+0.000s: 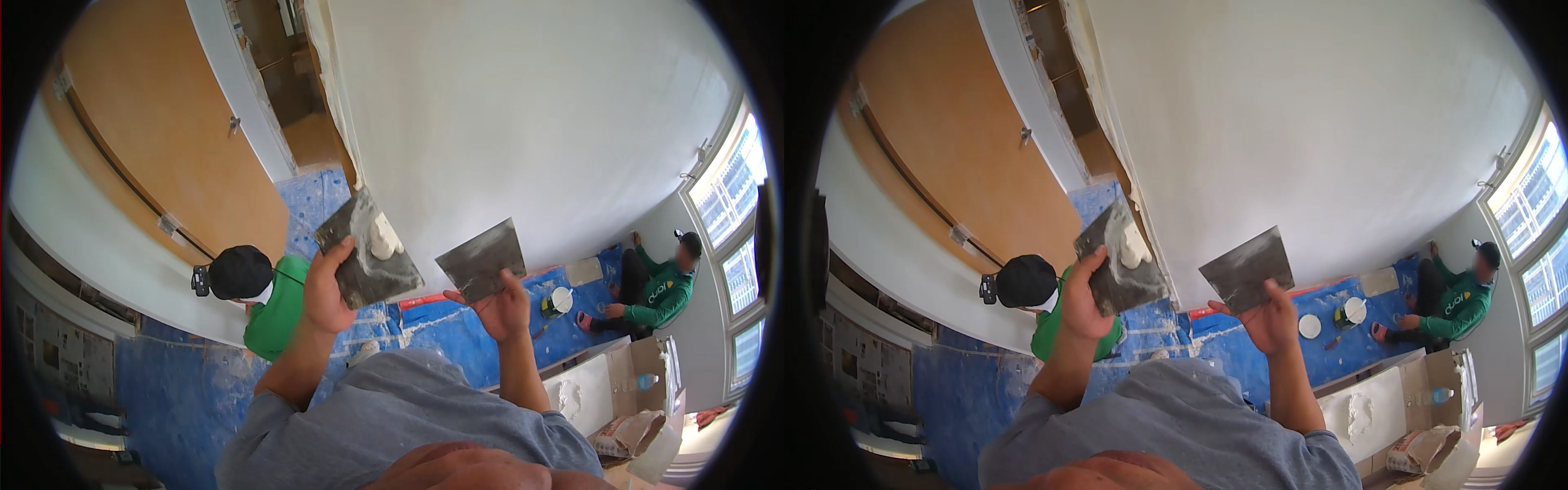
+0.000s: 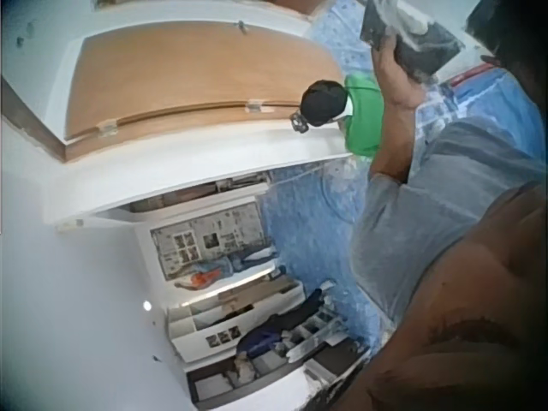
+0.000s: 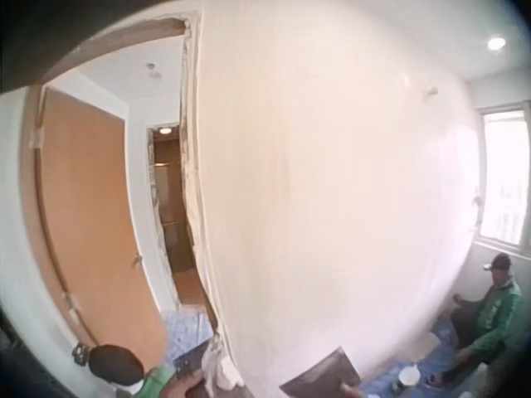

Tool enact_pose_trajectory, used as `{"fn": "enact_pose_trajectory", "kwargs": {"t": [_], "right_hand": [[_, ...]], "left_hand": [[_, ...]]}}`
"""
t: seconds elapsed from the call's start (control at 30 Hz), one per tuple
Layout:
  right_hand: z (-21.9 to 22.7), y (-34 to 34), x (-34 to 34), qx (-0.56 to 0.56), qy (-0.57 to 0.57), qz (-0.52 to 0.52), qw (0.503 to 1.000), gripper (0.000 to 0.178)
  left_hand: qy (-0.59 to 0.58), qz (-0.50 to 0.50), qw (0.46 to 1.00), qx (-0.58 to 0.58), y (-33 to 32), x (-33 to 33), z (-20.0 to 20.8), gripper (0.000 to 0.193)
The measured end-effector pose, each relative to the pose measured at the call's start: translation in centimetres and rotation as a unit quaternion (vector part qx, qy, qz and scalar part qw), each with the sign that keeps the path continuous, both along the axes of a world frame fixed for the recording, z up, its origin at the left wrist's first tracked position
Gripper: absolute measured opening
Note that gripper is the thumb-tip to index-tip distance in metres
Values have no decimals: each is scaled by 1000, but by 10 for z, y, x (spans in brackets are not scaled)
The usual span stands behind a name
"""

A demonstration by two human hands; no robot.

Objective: The person scoops plaster from a container onto a hawk and uses a trowel to apply and smooth the plaster onto a wall. The person repeatedly transfers plaster from the hawk to the trowel and spreads it across the wall surface.

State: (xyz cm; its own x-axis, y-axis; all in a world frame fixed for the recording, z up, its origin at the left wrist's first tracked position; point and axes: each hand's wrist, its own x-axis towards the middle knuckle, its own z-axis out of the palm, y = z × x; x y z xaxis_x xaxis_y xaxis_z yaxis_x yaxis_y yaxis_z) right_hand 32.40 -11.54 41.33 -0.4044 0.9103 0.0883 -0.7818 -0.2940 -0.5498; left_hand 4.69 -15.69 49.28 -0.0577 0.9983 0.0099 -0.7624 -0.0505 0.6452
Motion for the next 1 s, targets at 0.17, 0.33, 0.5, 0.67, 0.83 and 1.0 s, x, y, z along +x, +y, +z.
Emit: {"fn": "enact_pose_trajectory", "kwargs": {"t": [0.17, 0.33, 0.5, 0.67, 0.83, 1.0], "right_hand": [[30, -4, -1, 57, 96, 38, 993, 85], [38, 15, -13, 151, 34, -20, 988, 81], [124, 24, -53, 480, -404, -171, 759, 70], [188, 26, -101, 657, -592, -140, 445, 55], [190, 13, -161, 649, -652, -124, 372, 54], [187, 13, -186, 640, -676, -123, 344, 51]], "left_hand": [[42, 29, 997, 52, 9, 0, 22, 39], [96, 6, 992, 76, 23, -25, 35, 37], [144, -21, 987, 67, 28, -61, 41, 34], [154, -60, 985, 49, 38, -109, 39, 31], [190, -21, 979, 73, 43, -143, 32, 28], [215, -24, 972, 91, 46, -161, 30, 27]]}}
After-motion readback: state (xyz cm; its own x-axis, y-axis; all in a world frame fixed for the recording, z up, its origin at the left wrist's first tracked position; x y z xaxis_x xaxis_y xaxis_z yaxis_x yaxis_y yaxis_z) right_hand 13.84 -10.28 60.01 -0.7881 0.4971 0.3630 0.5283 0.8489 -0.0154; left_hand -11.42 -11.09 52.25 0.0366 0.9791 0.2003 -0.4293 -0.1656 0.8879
